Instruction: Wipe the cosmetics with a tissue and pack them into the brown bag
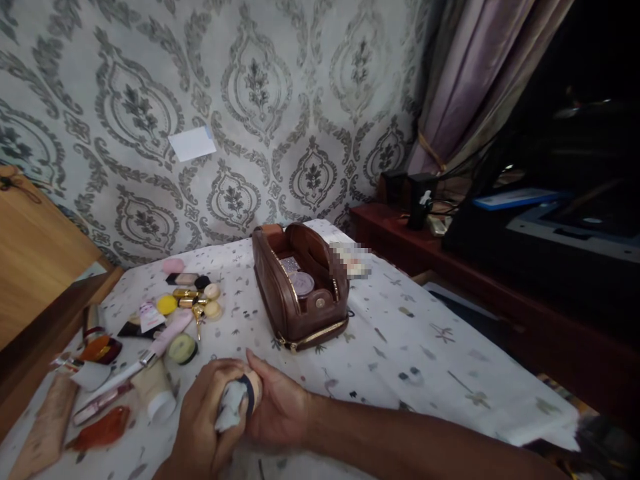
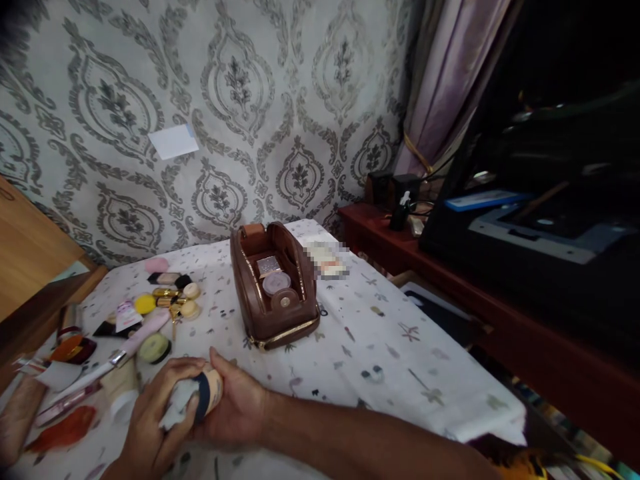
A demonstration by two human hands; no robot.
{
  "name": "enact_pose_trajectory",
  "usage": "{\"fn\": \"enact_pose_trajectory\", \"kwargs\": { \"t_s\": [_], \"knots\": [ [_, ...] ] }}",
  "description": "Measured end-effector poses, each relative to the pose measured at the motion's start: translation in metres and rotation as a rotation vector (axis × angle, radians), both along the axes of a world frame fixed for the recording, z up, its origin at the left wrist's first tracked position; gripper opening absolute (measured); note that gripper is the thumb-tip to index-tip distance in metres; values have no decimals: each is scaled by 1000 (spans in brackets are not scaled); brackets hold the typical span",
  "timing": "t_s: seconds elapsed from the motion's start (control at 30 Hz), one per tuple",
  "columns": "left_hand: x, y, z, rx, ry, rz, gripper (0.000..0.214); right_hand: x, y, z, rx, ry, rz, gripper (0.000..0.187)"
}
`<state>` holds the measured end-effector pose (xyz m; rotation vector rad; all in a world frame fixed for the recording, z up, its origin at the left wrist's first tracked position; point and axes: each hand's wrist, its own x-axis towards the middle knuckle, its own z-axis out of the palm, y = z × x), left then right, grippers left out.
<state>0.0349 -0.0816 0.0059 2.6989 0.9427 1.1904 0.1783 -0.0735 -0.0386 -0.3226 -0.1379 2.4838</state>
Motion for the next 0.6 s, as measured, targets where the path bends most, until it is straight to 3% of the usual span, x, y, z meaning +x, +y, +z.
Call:
{"fn": "enact_pose_trajectory", "kwargs": {
  "t_s": [0.1,0.27,0.47,0.6],
  "knots": [
    [-3,7,-1,-145,-51,34,18,2,3,1,-20,8,8,64],
    [-1,15,-17,-367,-220,108,33,3,9,0,-107,-3,-72,71],
    [-4,19,-19,-263,-189,23,32,2,6,0,-133,50,-56,71],
    [-12,22,-20,-99,-91,-61,51,3,5,1,-101,62,-49,61]
  ]
}}
